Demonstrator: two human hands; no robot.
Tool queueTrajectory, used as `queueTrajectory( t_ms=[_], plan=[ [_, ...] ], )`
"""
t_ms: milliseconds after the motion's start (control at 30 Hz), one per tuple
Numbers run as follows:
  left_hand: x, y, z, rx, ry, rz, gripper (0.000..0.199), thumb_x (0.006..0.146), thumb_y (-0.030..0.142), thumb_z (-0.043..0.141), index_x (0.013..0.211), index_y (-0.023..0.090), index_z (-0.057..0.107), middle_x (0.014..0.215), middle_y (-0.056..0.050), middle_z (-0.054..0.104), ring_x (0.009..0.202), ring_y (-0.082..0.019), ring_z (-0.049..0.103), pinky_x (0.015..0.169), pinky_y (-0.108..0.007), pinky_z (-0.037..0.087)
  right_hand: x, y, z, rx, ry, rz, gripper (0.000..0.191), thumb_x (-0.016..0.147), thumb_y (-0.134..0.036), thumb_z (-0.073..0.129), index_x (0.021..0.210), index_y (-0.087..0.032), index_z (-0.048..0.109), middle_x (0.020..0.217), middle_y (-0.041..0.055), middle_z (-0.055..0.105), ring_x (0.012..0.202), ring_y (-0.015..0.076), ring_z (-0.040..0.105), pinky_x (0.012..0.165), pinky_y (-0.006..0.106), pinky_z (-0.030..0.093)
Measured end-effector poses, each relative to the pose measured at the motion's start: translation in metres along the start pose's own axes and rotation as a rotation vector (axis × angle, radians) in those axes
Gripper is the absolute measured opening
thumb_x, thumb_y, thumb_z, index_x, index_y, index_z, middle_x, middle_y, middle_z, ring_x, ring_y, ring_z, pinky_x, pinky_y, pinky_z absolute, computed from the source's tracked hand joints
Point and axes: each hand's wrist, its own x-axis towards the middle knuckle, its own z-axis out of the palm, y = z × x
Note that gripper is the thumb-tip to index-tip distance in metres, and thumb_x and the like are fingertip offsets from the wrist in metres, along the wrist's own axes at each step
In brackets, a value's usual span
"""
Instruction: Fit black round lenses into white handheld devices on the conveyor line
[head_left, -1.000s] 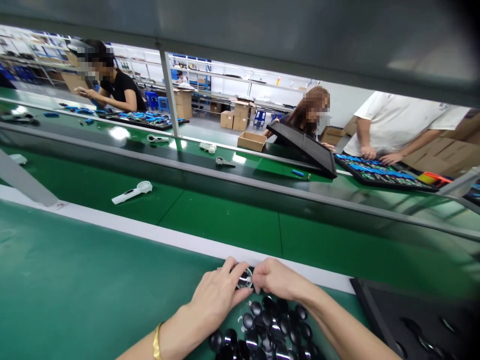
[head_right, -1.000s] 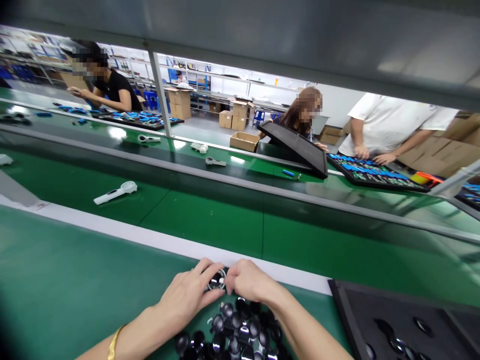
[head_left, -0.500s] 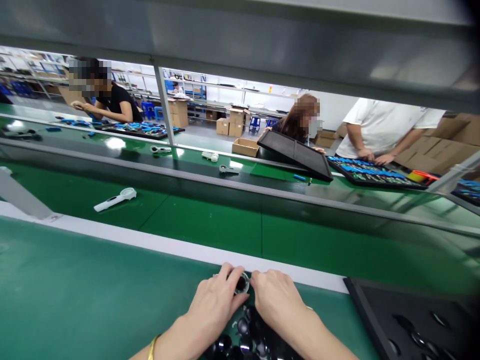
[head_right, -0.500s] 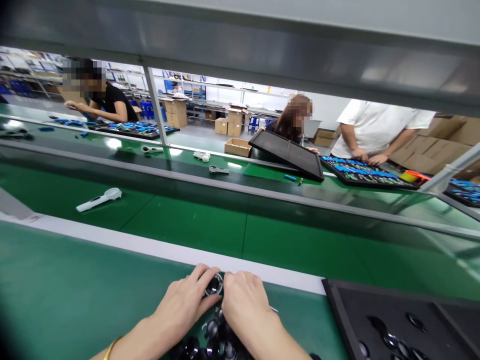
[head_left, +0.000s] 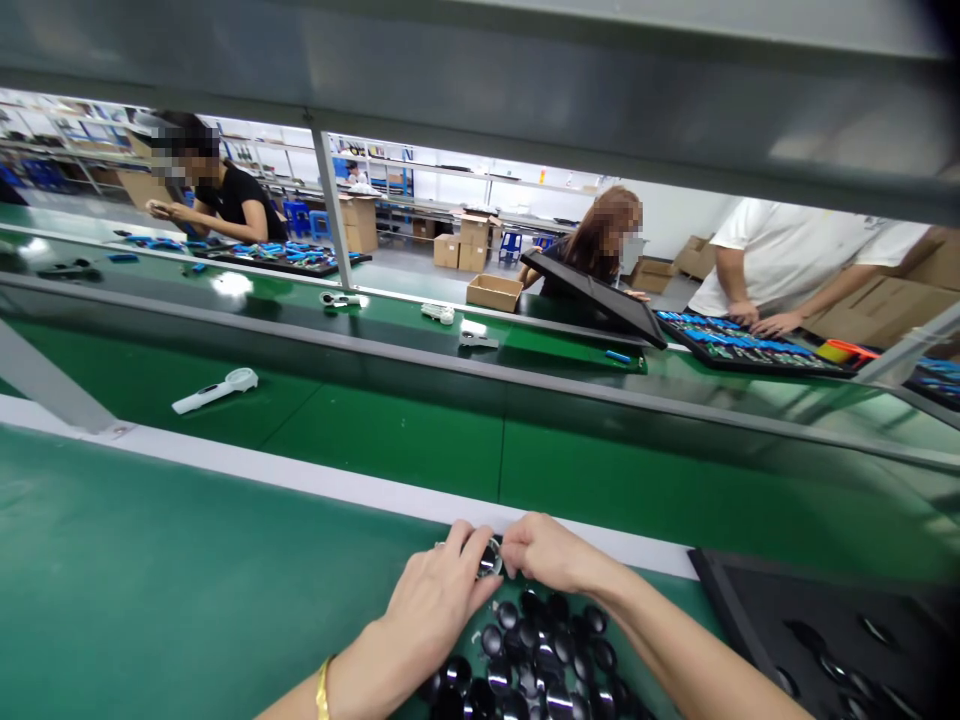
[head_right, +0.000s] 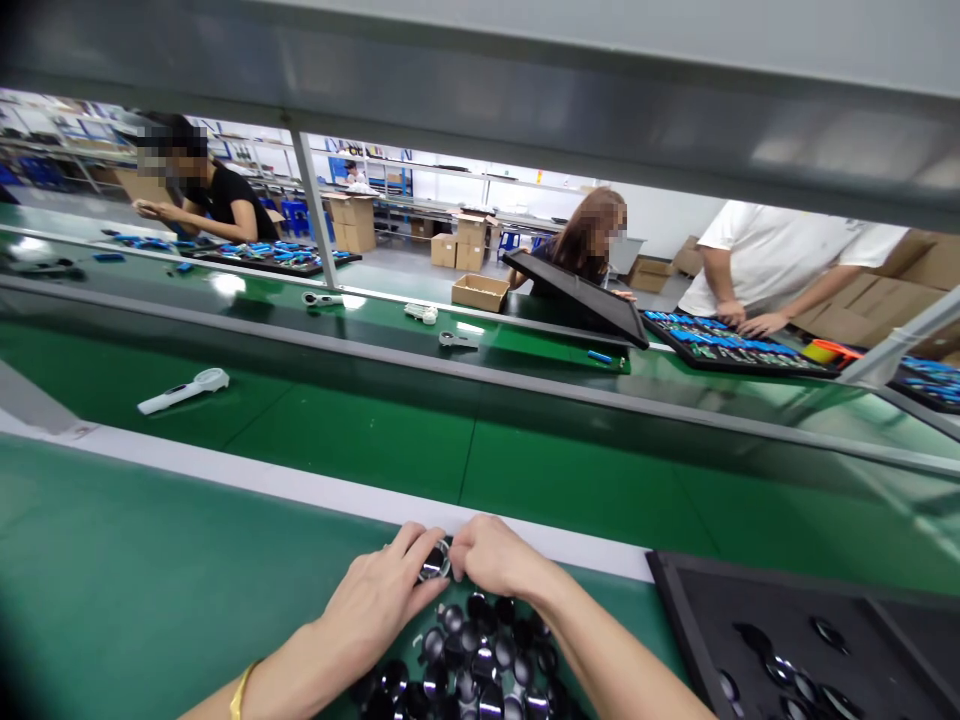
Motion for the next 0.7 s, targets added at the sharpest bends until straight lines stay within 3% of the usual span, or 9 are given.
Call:
queueTrajectory(
  t_ms=[233,700],
  plan=[
    [-0.001,0.003,-0.001,0.088,0.031,0.029,0.034,0.090,0.032,0.050,0.123,0.033,0.041,0.108,-0.001,0.051,0.073,-0.019,0.063,0.058,-0.031,0.053,0.003,0.009,0.000,0.185,-0.073,-0.057,0.016,0.067,-0.020,0.047,0.054,-0.016,0.056,0.048,-0.0051,0.045,0.046,0.0082,0.035,0.043,0.021,0.024],
    [0.000,0.005,0.006,0.136,0.055,0.003,0.033,0.092,0.035,0.047,0.125,0.031,0.043,0.109,-0.002,0.055,0.077,-0.018,0.063,0.061,-0.028,0.053,0.009,0.022,0.006,0.278,-0.111,-0.161,0.019,0.073,-0.024,0.046,0.059,-0.016,0.057,0.049,-0.0053,0.044,0.045,0.0078,0.033,0.044,0.020,0.026]
  ],
)
